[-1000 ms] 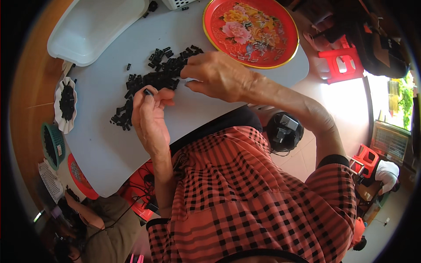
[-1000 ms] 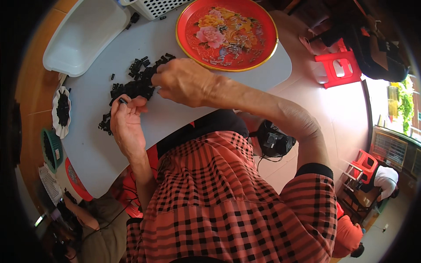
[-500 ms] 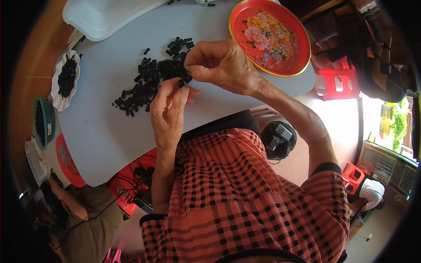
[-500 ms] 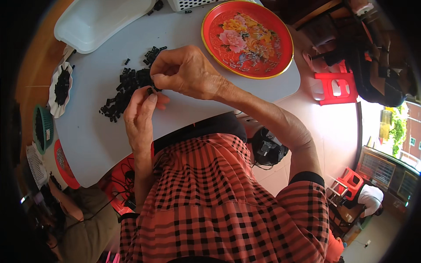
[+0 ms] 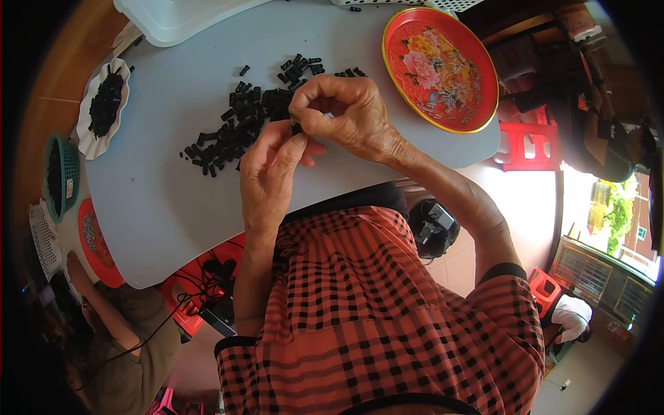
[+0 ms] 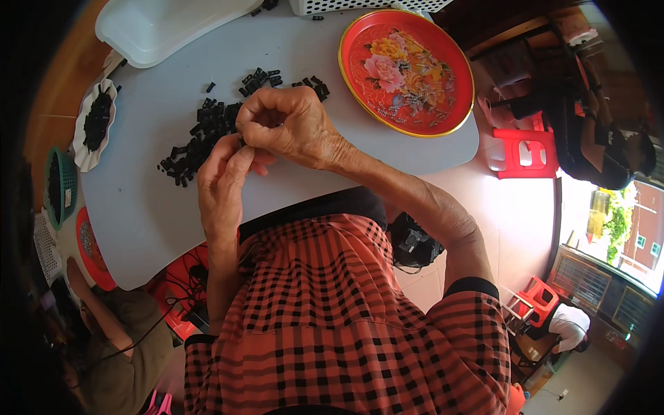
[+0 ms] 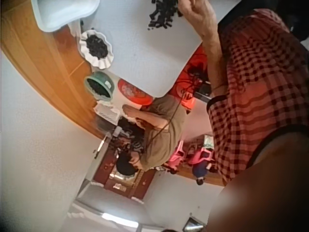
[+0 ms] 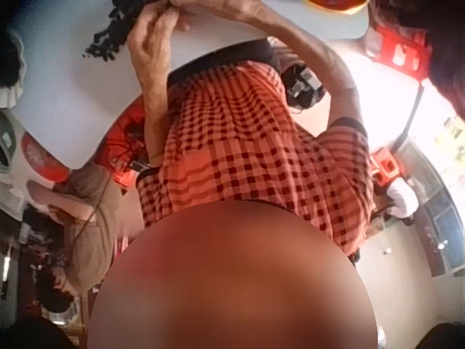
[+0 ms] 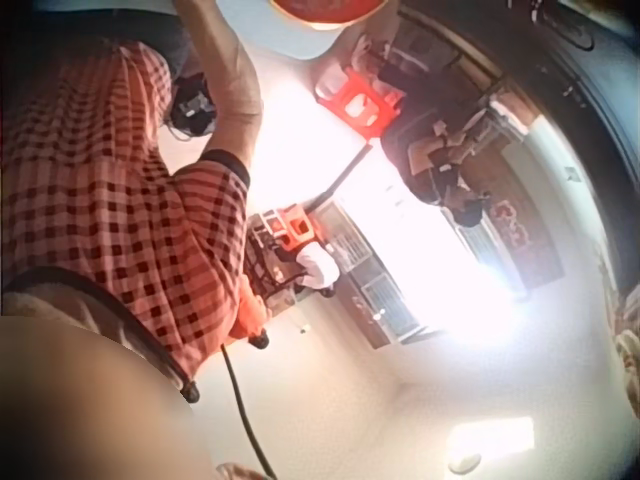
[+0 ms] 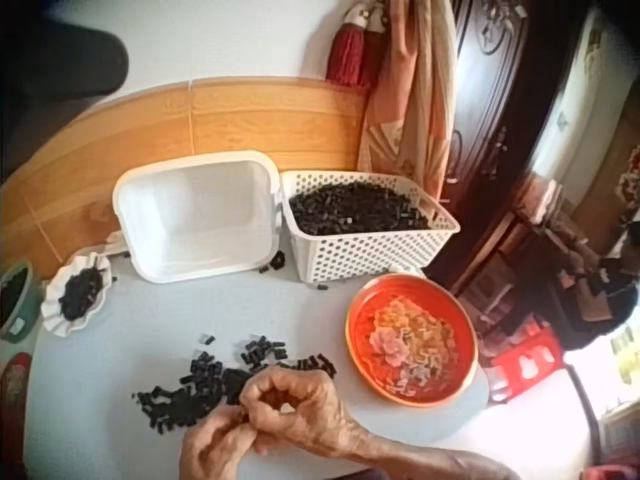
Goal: The person sorts small black plastic components by hand on a workbench, inspecting them one by one.
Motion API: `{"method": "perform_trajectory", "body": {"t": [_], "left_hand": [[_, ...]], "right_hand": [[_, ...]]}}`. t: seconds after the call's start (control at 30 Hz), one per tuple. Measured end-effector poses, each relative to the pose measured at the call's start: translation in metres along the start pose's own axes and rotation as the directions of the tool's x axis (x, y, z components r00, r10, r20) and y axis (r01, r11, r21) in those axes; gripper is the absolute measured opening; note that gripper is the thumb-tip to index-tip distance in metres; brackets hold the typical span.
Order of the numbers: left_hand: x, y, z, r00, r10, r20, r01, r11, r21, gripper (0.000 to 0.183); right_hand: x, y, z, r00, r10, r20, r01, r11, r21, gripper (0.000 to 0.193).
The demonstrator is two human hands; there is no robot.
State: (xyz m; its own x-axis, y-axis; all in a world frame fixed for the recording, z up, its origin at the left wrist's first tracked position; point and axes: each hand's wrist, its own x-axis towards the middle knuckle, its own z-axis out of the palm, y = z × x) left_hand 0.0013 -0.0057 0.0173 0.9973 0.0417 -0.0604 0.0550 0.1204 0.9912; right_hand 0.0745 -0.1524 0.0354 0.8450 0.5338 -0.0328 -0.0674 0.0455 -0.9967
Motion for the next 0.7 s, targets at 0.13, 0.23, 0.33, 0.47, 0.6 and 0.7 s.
{"method": "perform_trajectory", "body": {"t": [0.13,0.23,0.33,0.47,0.6,0.7], "left_hand": [[0.000,0.002,-0.001,1.000,-0.008,-0.014,0.009,0.999,0.044,0.023],[-0.001,0.000,-0.002,1.000,0.017,-0.008,-0.017,1.000,-0.022,0.023],[-0.002,0.003,-0.005,0.999,-0.023,-0.026,0.024,1.000,0.017,0.023],[-0.002,0.003,-0.008,0.998,-0.007,-0.062,0.005,0.999,-0.032,0.023],[-0.003,-0.002,-0.011,0.990,-0.011,-0.140,-0.010,0.989,-0.149,0.023],[-0.004,0.002,-0.010,0.988,-0.012,-0.152,-0.010,0.989,-0.145,0.023]], "right_hand": [[0.004,0.006,-0.002,0.997,-0.067,-0.029,0.064,0.993,-0.100,0.005],[0.003,0.002,-0.001,0.991,-0.116,0.065,0.127,0.971,-0.202,0.006],[0.006,0.001,-0.002,0.991,-0.104,0.086,0.122,0.964,-0.237,0.007],[0.023,-0.008,-0.006,0.982,-0.129,0.138,0.174,0.899,-0.402,0.010],[0.072,-0.012,-0.005,0.900,-0.385,0.203,0.420,0.644,-0.639,0.013],[0.106,-0.002,-0.010,0.832,-0.405,0.380,0.545,0.467,-0.696,0.018]]}}
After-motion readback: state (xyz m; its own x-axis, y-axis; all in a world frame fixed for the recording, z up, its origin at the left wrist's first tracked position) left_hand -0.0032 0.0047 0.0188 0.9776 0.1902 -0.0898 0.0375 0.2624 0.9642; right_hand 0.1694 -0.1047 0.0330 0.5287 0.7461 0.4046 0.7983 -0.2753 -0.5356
